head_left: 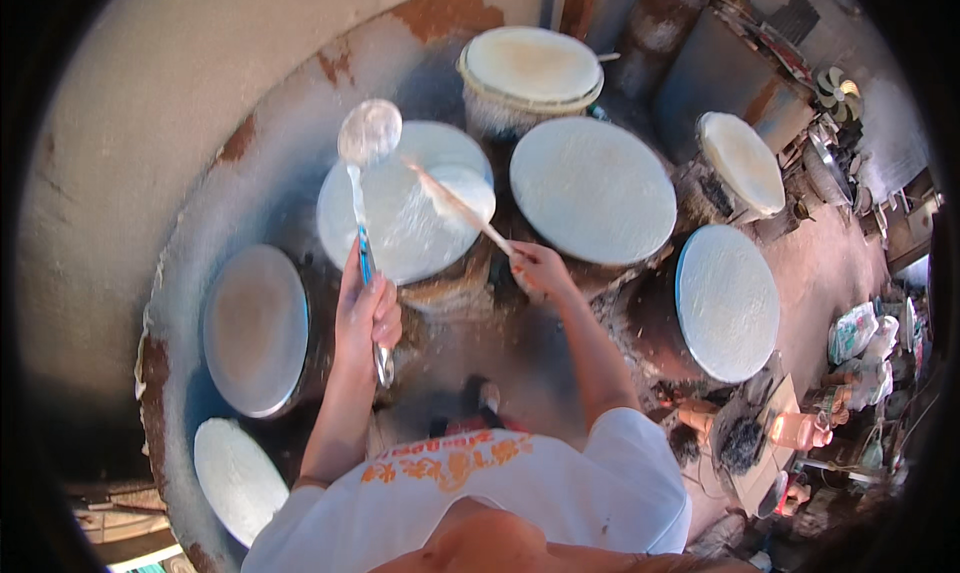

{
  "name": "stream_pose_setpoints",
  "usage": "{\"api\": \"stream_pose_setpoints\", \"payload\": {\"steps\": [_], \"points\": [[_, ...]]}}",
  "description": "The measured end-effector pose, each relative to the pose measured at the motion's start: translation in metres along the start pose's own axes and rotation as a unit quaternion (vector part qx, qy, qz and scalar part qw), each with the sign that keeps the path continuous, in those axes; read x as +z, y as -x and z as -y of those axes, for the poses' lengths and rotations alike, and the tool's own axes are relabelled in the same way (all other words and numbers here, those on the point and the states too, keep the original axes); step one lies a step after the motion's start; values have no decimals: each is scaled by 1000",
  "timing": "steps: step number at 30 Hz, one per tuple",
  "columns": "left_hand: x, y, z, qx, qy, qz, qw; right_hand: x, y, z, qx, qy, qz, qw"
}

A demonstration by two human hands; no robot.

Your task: The person prepares multiple thin pancakes or crepes on heated surfaces using a ladle to spread batter and a thin stick to flip and remove them.

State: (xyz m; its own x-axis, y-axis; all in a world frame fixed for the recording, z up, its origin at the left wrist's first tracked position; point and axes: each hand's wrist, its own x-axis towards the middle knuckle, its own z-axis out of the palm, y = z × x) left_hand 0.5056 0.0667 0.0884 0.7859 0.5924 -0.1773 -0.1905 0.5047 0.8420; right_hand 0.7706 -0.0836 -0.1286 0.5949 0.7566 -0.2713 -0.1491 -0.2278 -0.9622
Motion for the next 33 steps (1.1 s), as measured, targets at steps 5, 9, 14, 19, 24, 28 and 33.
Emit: {"api": "stream_pose_setpoints", "payload": {"steps": [5,9,14,19,24,28,33], "points": [[14,-35,9,-21,-29,-41,999,92,-55,56,-276,487,-103,822],[15,-51,6,-61,36,29,997,41,14,59,-106,359,-287,882],[11,-92,2,-79,105,-1,991,83,-8,49,-150,411,-168,883],[-7,-111,-15,-199,324,41,924,28,-8,39,-121,405,-251,871],[-34,-117,-17,-218,392,-3,894,67,-25,49,-186,391,-109,895],[-44,-117,-19,-199,381,33,903,64,3,43,-210,353,-140,901],[-44,-103,34,-195,321,-103,921,121,60,0,50,-5,-125,991]]}}
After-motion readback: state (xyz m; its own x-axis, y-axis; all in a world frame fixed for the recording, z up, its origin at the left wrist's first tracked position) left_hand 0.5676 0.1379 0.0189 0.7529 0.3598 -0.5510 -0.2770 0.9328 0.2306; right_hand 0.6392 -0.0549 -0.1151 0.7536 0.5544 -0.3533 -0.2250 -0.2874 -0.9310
